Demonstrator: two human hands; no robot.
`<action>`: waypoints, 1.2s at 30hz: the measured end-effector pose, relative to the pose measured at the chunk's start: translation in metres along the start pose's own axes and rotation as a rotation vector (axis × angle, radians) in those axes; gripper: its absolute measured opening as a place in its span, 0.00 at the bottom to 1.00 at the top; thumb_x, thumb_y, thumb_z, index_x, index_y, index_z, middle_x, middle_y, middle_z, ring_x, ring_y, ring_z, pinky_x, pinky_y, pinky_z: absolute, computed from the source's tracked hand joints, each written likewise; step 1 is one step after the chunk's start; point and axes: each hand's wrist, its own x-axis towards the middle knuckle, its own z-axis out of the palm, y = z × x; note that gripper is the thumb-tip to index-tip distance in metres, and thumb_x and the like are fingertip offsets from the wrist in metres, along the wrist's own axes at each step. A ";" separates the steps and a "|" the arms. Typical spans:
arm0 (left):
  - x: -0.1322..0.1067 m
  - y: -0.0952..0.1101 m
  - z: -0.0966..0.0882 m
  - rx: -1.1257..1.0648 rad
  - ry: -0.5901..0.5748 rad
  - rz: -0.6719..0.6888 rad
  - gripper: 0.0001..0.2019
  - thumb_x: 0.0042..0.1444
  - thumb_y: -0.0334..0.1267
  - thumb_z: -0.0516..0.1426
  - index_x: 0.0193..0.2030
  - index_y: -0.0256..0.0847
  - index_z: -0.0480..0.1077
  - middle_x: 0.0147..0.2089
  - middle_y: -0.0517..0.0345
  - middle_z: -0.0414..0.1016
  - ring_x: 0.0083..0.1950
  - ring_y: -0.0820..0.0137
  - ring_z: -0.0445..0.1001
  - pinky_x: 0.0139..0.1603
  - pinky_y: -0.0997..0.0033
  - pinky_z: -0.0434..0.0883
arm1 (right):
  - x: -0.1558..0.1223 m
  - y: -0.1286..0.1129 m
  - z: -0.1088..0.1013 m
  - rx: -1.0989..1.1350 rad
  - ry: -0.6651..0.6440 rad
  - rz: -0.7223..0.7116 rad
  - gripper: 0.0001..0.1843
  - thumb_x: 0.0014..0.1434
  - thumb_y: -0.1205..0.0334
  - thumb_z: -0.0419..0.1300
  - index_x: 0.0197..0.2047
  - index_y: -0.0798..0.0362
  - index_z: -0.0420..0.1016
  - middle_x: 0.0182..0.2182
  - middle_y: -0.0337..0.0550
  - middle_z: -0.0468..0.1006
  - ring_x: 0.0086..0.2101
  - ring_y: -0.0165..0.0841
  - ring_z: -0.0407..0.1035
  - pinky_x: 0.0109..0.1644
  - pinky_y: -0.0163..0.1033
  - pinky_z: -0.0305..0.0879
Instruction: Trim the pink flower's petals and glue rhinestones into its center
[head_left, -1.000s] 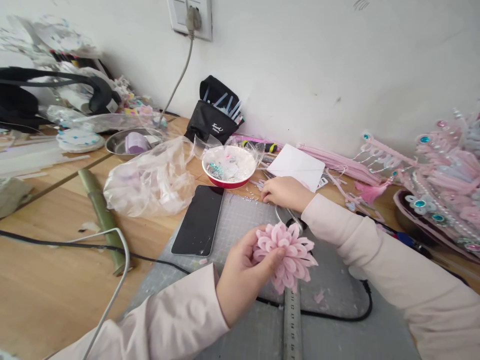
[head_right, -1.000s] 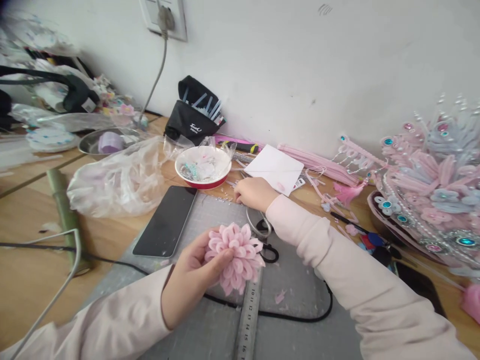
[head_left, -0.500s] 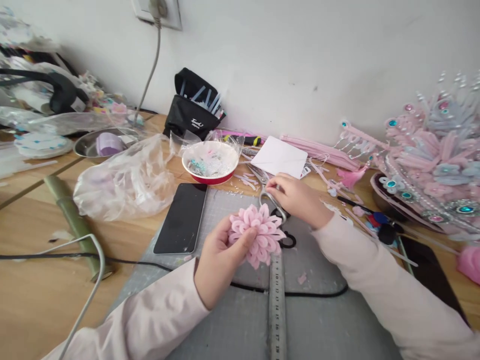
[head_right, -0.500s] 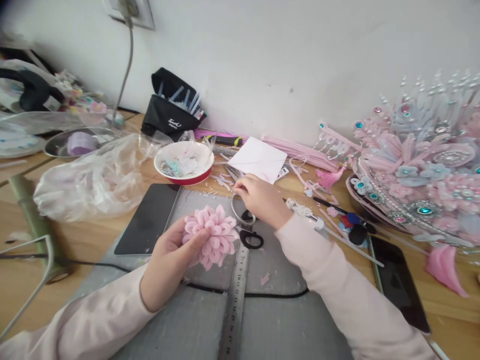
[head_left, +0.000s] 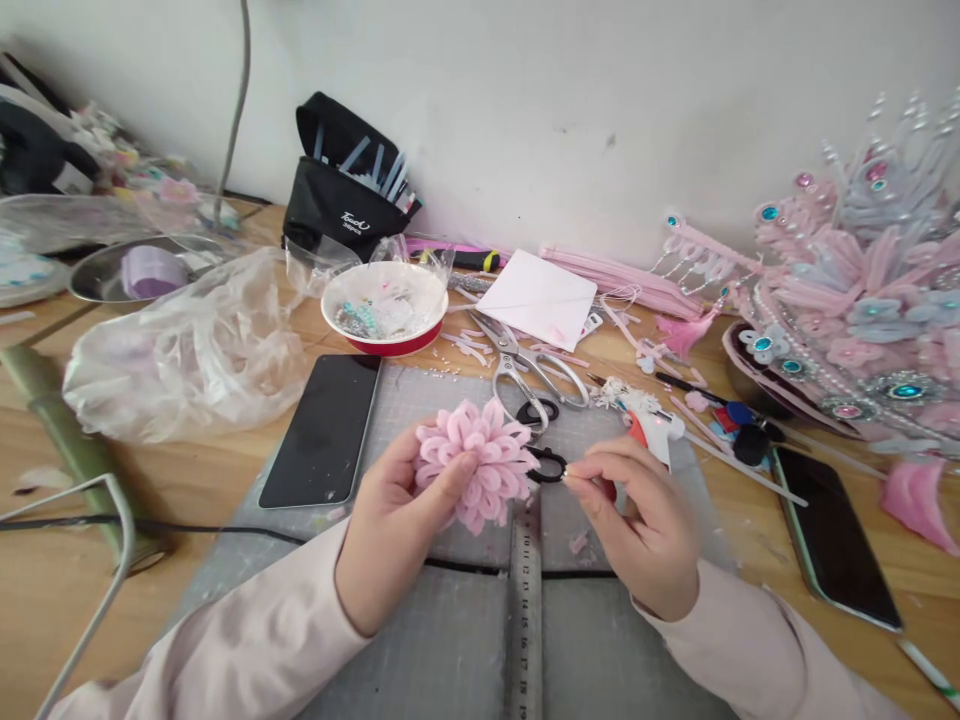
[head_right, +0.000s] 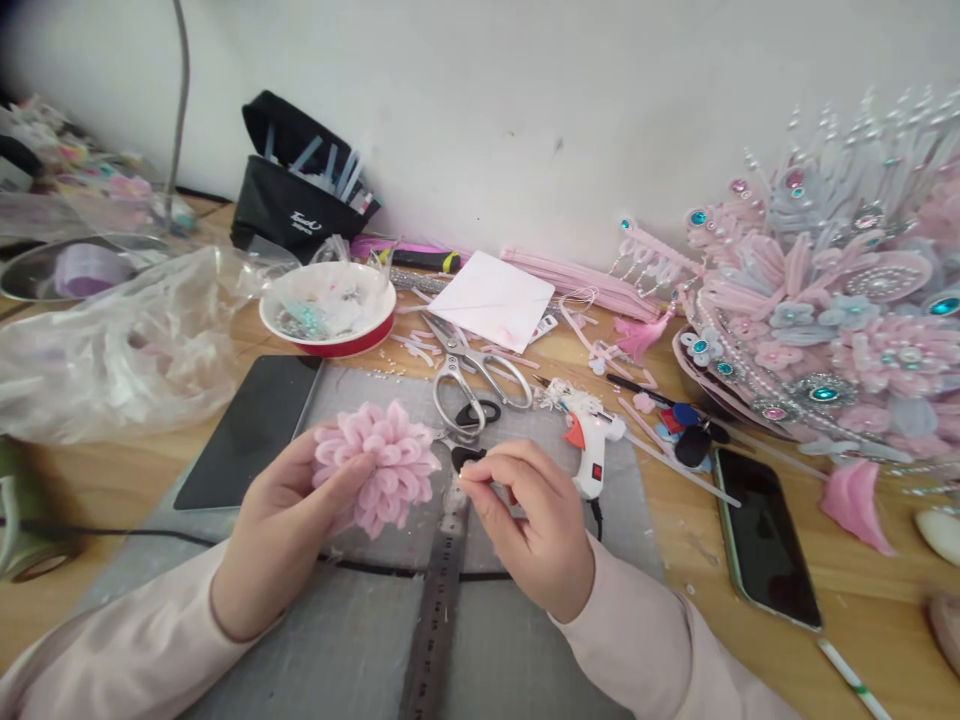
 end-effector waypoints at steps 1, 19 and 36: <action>-0.001 0.000 0.000 0.002 -0.004 0.005 0.12 0.46 0.41 0.61 0.37 0.39 0.71 0.35 0.55 0.78 0.37 0.67 0.75 0.34 0.74 0.70 | -0.001 0.001 0.001 0.017 0.013 0.007 0.05 0.56 0.68 0.56 0.34 0.50 0.71 0.28 0.39 0.72 0.24 0.27 0.63 0.25 0.33 0.60; -0.001 0.003 -0.001 -0.040 -0.075 0.056 0.09 0.49 0.38 0.60 0.38 0.41 0.71 0.34 0.60 0.77 0.36 0.72 0.74 0.32 0.81 0.68 | -0.008 0.002 0.007 0.151 0.041 0.050 0.10 0.52 0.73 0.58 0.34 0.48 0.71 0.28 0.37 0.70 0.26 0.27 0.63 0.27 0.33 0.58; -0.003 0.002 -0.001 0.022 -0.087 0.096 0.07 0.49 0.36 0.59 0.36 0.40 0.71 0.31 0.62 0.75 0.32 0.74 0.73 0.30 0.82 0.68 | -0.005 -0.005 0.003 -0.016 -0.075 -0.073 0.10 0.52 0.74 0.58 0.37 0.50 0.70 0.30 0.38 0.71 0.23 0.23 0.62 0.20 0.29 0.55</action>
